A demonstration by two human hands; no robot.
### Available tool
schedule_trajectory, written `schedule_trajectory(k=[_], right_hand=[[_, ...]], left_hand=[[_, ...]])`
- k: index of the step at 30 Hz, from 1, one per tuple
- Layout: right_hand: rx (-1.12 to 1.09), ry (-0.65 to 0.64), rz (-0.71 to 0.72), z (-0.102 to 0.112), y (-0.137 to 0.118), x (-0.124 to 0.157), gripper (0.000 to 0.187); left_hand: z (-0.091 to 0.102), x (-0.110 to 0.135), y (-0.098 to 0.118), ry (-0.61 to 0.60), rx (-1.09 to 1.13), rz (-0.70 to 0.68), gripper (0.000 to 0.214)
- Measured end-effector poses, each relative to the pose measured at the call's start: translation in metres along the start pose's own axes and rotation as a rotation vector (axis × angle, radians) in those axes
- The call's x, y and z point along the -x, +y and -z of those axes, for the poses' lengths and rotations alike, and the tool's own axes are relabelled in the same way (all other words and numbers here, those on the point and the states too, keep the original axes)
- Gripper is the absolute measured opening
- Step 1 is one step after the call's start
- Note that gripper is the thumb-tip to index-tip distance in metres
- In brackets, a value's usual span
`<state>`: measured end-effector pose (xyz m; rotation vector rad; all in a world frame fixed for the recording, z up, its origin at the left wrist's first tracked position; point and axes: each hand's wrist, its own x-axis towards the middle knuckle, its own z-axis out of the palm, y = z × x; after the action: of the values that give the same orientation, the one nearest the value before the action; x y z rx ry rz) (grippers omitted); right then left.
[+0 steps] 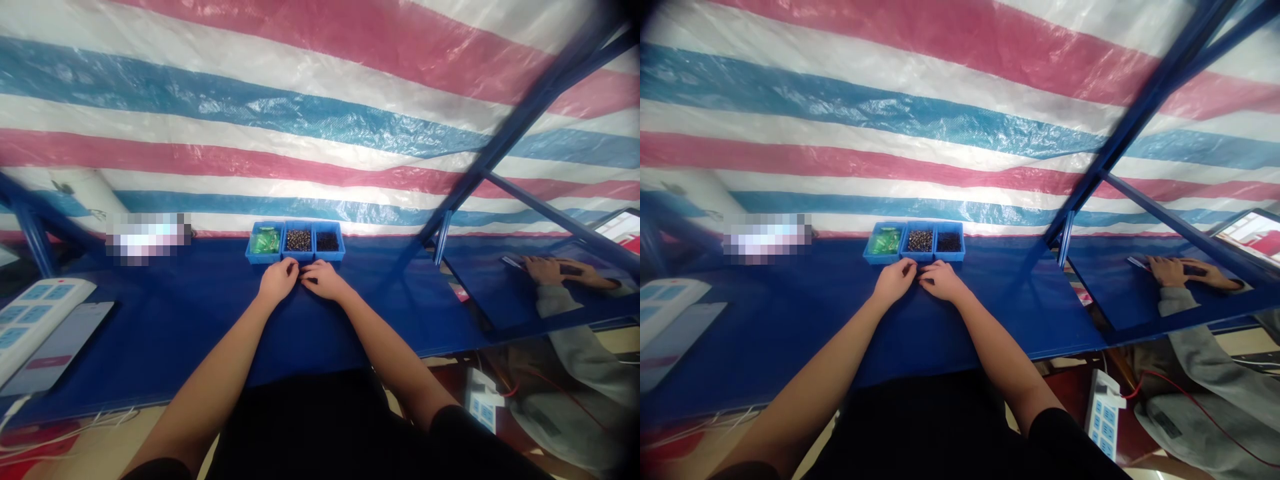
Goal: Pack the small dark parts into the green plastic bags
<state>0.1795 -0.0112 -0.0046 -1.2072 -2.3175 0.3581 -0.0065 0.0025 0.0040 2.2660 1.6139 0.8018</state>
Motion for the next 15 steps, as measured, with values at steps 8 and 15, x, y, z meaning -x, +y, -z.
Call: schedule_trajectory(k=[8, 15], right_hand=[[-0.065, 0.093, 0.004, 0.0016, 0.0066, -0.0023, 0.014], [-0.328, 0.277, -0.144, 0.0052, 0.0048, 0.0021, 0.020]], left_hand=[[-0.0036, -0.0003, -0.0012, -0.073, 0.157, -0.118, 0.021], [-0.0068, -0.0020, -0.0036, -0.081, 0.139, -0.163, 0.022]])
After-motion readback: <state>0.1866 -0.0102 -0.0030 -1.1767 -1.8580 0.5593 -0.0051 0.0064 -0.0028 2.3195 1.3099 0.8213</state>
